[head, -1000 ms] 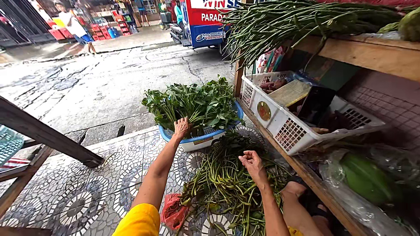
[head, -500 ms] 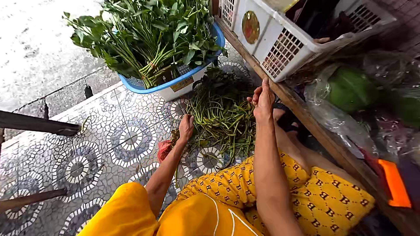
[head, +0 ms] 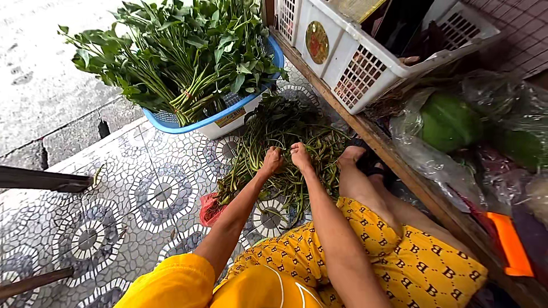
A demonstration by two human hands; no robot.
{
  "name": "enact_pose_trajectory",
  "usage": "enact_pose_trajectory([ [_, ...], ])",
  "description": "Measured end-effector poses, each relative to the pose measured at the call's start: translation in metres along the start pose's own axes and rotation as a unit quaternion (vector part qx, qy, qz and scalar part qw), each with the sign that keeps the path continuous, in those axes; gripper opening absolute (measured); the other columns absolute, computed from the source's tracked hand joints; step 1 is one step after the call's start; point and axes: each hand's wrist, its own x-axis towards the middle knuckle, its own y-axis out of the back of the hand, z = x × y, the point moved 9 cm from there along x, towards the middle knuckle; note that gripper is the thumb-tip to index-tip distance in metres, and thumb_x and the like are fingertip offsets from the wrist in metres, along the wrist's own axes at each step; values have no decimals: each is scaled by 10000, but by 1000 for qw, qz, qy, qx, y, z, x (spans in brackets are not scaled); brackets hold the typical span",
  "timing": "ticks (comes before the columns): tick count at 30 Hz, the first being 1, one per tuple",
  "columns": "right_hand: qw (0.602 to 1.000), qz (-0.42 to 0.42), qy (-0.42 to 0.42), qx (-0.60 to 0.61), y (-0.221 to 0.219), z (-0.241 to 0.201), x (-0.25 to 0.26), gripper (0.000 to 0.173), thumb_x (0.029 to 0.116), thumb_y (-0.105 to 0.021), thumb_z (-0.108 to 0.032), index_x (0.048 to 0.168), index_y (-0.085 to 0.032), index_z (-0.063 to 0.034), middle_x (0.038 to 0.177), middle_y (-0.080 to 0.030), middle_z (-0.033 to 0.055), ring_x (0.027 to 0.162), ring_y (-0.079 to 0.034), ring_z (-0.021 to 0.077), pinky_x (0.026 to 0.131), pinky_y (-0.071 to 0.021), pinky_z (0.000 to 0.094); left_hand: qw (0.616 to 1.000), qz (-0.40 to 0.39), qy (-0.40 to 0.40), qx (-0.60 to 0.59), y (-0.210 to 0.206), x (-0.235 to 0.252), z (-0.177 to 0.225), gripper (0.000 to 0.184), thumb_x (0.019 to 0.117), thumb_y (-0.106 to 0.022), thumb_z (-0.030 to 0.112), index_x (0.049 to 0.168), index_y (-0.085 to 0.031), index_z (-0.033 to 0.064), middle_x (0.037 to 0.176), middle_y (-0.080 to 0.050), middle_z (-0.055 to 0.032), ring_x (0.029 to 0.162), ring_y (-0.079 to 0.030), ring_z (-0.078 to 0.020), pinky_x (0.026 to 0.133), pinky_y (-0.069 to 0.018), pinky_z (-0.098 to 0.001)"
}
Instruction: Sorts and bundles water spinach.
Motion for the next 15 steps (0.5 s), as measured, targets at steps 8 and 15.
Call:
enact_pose_trajectory([
  [8,893,-284,-74,-341,-58,57,-28,516,1027,-470,-127,1542,-446,-106,1542,-485,198,1440,-449,377,1139,-365,626,980,-119,144,66,-17,-9,-59,545,902,-769,334,1330,-630,27,1487,-465,-288,1392,-437,-464,1093,-381,-664],
  [15,938,-183,-94,-279,-41,40,-18,445,1036,-470,-149,1471,-518,-68,1488,-543,192,1391,-512,355,1121,-402,574,988,4,143,48,21,5,-24,399,1026,-596,329,1283,-663,31,1373,-581,-271,1315,-511,-474,1021,-423,-678],
])
